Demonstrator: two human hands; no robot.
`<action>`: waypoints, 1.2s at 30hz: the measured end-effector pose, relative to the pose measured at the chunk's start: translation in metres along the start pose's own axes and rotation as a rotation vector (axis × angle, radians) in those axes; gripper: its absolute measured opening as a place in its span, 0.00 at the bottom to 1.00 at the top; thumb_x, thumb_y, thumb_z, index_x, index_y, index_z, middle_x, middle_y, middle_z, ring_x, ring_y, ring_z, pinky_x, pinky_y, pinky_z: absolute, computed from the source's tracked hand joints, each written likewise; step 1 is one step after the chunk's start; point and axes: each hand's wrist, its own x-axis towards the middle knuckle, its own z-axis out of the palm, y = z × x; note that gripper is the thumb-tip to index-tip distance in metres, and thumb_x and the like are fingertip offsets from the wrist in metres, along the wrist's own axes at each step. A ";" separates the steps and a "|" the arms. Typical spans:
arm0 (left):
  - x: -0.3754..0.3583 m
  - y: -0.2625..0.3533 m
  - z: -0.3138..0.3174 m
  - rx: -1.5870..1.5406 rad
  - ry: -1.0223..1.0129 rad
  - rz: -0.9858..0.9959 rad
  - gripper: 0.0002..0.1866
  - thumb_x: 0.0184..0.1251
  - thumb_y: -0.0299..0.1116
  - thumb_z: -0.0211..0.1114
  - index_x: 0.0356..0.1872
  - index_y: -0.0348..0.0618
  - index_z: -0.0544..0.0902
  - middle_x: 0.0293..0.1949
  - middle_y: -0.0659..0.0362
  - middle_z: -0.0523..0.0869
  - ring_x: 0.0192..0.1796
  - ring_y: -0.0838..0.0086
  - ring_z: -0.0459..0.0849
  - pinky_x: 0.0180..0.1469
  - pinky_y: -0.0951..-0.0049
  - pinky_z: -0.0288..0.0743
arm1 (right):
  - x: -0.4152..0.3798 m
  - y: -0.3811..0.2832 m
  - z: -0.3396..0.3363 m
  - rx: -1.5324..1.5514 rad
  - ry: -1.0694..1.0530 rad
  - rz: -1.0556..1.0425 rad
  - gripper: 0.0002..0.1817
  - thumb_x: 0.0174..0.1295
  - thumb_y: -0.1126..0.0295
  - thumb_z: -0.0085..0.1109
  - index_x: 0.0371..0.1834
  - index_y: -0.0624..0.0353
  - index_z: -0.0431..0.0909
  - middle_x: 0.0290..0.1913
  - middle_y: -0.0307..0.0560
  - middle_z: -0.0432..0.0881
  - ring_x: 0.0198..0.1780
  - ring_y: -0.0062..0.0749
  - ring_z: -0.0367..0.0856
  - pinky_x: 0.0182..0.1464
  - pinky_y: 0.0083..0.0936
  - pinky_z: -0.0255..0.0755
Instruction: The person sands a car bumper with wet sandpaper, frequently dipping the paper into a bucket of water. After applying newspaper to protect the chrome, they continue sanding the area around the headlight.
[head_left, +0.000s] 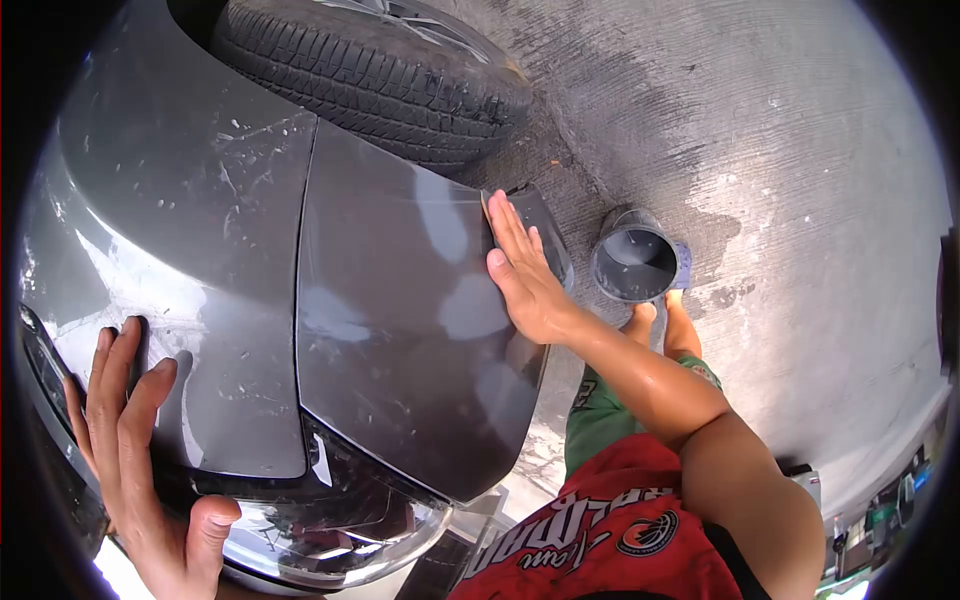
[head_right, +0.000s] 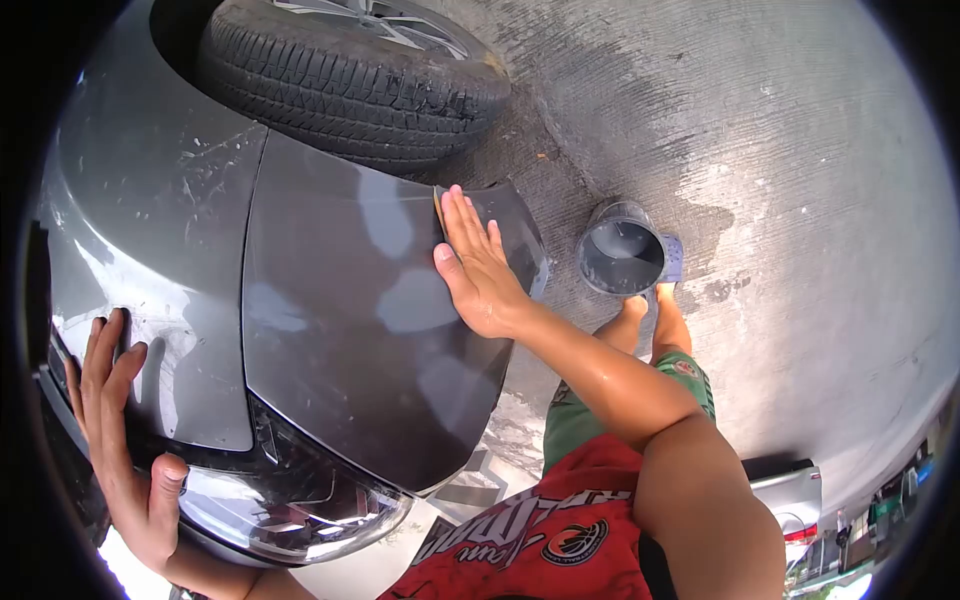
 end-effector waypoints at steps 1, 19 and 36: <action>0.001 0.001 0.000 -0.012 0.013 -0.011 0.50 0.76 0.77 0.47 0.75 0.39 0.78 0.80 0.41 0.74 0.87 0.44 0.63 0.87 0.36 0.37 | 0.007 -0.004 0.005 -0.037 0.023 -0.167 0.42 0.88 0.46 0.28 0.92 0.65 0.35 0.93 0.62 0.35 0.93 0.55 0.32 0.89 0.61 0.25; 0.004 0.006 0.005 0.055 0.022 0.034 0.49 0.78 0.76 0.45 0.77 0.39 0.77 0.81 0.43 0.73 0.87 0.46 0.62 0.88 0.36 0.38 | -0.022 -0.022 0.022 0.016 0.049 -0.461 0.40 0.88 0.47 0.29 0.92 0.63 0.41 0.93 0.60 0.41 0.93 0.54 0.37 0.89 0.62 0.28; 0.093 0.097 0.063 0.192 -0.005 0.412 0.58 0.71 0.76 0.58 0.86 0.36 0.63 0.88 0.47 0.62 0.90 0.50 0.53 0.90 0.44 0.40 | -0.101 0.100 0.002 0.879 0.080 -0.009 0.38 0.85 0.56 0.40 0.94 0.49 0.44 0.92 0.48 0.51 0.91 0.40 0.50 0.90 0.42 0.40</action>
